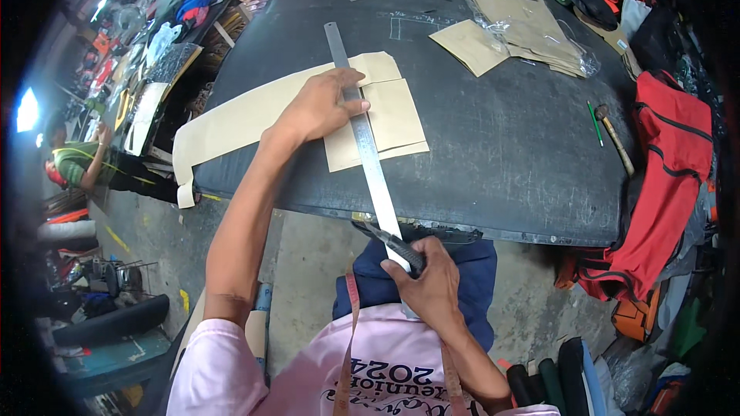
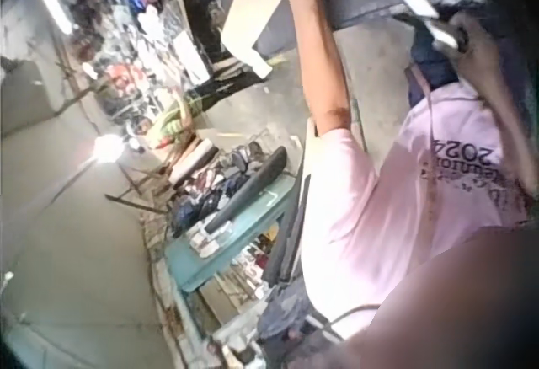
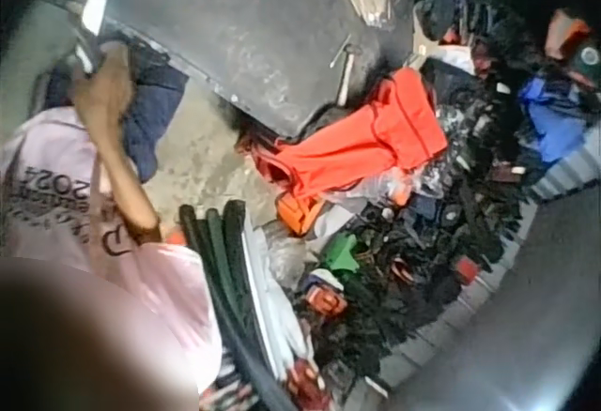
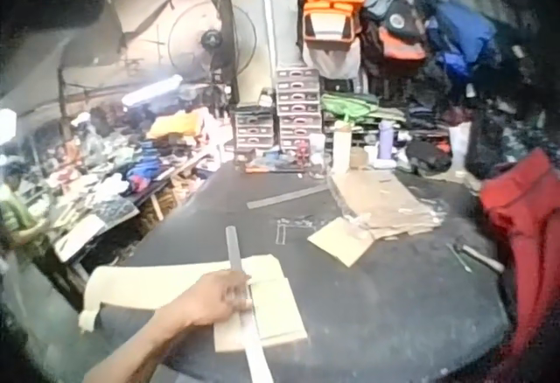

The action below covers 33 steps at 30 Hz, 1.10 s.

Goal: Marking measurements and patterns on cardboard pieces using a pencil and a ruler.

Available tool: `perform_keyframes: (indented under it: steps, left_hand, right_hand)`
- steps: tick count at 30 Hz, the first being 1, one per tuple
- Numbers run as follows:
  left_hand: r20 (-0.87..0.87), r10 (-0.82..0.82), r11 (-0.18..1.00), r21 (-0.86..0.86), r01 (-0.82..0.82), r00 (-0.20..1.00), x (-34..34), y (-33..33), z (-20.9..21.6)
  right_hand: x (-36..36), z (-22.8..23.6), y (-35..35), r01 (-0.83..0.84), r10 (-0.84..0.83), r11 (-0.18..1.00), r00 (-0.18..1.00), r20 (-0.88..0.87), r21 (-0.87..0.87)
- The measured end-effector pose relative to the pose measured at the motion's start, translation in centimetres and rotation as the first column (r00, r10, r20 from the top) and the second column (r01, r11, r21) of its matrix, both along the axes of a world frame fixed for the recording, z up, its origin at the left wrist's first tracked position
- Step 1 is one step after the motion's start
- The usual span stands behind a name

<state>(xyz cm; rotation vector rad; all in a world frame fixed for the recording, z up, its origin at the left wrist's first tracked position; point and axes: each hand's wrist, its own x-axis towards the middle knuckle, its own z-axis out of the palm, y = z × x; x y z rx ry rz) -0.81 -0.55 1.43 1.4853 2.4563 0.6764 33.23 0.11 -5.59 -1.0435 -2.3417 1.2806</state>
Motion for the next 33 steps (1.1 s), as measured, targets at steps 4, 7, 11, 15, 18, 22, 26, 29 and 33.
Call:
perform_keyframes:
  steps: [4, 7, 11, 15, 18, 22, 26, 29, 33]
  left_hand:
    - [0.072, 0.015, 0.995, 0.093, -0.022, 0.997, 0.1, 1.3, 2.1]
    - [0.086, 0.062, 0.977, 0.2, -0.078, 0.994, 0.0, 0.8, 2.0]
    - [-0.088, 0.038, 0.956, 0.292, -0.011, 0.995, 3.5, -1.9, -3.0]
    - [-0.247, 0.021, 0.993, 0.115, 0.008, 0.969, 4.4, -4.7, -6.7]
    - [-0.294, 0.039, 0.999, 0.007, -0.038, 0.955, 2.9, -4.1, -5.7]
    - [-0.065, -0.166, 0.986, -0.028, 0.164, 0.984, 1.2, 0.1, -1.8]
    - [-0.047, -0.445, 0.866, -0.278, 0.416, 0.894, 0.3, 6.6, 0.2]
    - [-0.056, -0.542, 0.785, -0.39, 0.481, 0.839, -0.9, 10.0, 0.3]
    - [-0.047, -0.561, 0.717, -0.526, 0.456, 0.827, -0.7, 11.9, 1.0]
  right_hand:
    - [-0.6, -0.5, 0.3, -0.011, 0.014, 0.995, 0.999, 0.036, -0.1]
    - [0.1, 1.2, 1.8, 0.044, -0.042, 0.999, 0.985, -0.166, 0.006]
    - [2.9, 1.5, 4.4, 0.094, -0.081, 0.994, 0.978, -0.193, 0.056]
    - [7.1, 3.0, 6.5, 0.124, -0.115, 0.988, 0.989, -0.087, 0.096]
    - [10.7, 2.5, 7.6, 0.118, -0.117, 0.978, 0.993, -0.016, 0.173]
    - [13.8, 0.3, 7.4, 0.173, -0.196, 0.942, 0.979, 0.053, 0.286]
    - [14.6, -0.3, 6.3, 0.301, -0.302, 0.953, 0.951, 0.066, 0.026]
    - [15.2, -1.5, 5.4, 0.322, -0.321, 0.945, 0.946, -0.032, 0.049]
    - [16.0, -1.8, 5.1, 0.334, -0.333, 0.942, 0.942, -0.025, 0.03]
